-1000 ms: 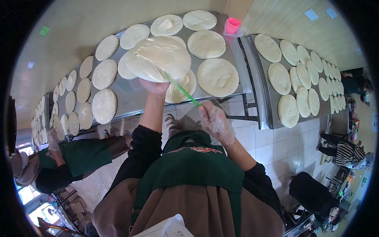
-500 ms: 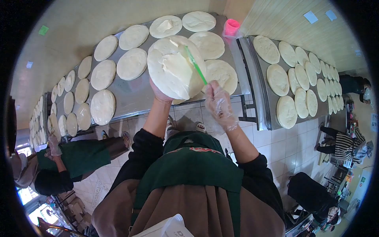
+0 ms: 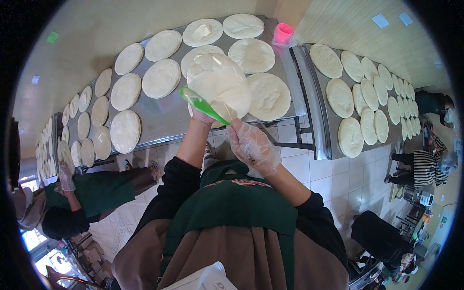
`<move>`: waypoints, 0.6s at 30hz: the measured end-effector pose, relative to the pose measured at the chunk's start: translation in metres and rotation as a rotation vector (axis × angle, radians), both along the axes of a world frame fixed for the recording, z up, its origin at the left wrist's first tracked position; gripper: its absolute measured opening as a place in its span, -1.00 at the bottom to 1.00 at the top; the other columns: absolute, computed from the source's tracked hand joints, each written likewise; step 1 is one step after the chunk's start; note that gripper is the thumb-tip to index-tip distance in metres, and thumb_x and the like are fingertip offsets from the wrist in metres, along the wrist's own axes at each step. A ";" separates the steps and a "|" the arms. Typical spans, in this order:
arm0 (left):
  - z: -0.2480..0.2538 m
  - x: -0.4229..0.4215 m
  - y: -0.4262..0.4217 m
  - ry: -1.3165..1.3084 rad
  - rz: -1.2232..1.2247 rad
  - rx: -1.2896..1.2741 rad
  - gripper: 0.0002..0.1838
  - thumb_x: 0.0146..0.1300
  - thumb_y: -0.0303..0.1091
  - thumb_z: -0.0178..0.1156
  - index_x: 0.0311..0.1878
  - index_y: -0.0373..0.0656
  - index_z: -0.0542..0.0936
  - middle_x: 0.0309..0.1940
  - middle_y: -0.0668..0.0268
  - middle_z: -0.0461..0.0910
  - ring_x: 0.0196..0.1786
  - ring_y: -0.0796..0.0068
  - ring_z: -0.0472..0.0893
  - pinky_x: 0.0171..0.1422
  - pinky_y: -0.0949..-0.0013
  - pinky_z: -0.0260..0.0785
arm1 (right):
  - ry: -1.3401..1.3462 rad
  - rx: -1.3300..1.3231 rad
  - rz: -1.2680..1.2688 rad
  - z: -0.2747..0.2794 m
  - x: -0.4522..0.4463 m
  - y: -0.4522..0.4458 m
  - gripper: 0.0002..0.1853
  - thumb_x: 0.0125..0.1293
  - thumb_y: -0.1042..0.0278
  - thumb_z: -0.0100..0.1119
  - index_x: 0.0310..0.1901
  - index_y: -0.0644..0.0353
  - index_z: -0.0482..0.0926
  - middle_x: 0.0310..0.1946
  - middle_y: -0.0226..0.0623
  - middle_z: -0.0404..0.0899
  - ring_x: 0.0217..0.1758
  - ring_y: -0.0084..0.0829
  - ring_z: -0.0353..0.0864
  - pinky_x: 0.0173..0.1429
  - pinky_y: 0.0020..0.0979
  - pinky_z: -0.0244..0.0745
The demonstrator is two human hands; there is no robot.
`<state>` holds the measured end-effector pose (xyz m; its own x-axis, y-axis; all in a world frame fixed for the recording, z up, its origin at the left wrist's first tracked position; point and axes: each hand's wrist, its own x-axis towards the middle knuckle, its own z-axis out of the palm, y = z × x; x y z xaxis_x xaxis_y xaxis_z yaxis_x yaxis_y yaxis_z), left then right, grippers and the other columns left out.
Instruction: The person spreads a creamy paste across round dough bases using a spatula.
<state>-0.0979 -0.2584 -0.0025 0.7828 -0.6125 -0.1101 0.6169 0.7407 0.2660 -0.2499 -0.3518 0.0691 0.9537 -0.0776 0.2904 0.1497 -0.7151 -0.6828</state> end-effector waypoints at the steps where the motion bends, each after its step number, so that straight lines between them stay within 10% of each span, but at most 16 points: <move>1: -0.005 0.003 -0.002 0.025 -0.031 -0.048 -0.21 0.25 0.38 -0.25 0.32 -0.04 0.29 0.22 0.13 0.40 0.22 0.04 0.42 0.30 -0.03 0.26 | 0.035 -0.035 0.007 0.004 0.000 0.001 -0.90 0.32 0.38 0.01 -0.29 0.22 0.41 -0.54 0.00 0.49 -0.44 0.05 0.53 -0.40 -0.08 0.39; 8: 0.002 0.007 0.000 0.008 -0.113 -0.459 -0.33 0.33 0.18 -0.30 0.34 -0.06 0.26 0.29 0.10 0.32 0.30 -0.01 0.34 0.34 -0.14 0.19 | 0.103 0.023 -0.237 0.004 0.004 -0.026 -0.89 0.36 0.39 -0.02 -0.27 0.23 0.41 -0.53 0.04 0.47 -0.46 0.05 0.52 -0.41 -0.16 0.36; 18: 0.012 0.010 -0.009 0.047 -0.064 -0.396 -0.35 0.33 0.17 -0.28 0.31 -0.06 0.31 0.24 0.13 0.38 0.25 0.01 0.39 0.33 -0.10 0.22 | 0.190 0.087 -0.171 0.000 -0.017 -0.023 -0.92 0.33 0.44 0.00 -0.32 0.22 0.37 -0.56 0.08 0.44 -0.43 0.17 0.47 -0.41 -0.06 0.30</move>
<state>-0.0879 -0.2674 0.0099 0.7417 -0.6618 0.1094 0.6696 0.7402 -0.0618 -0.2672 -0.3744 0.0695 0.9614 -0.2592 0.0923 -0.1053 -0.6565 -0.7470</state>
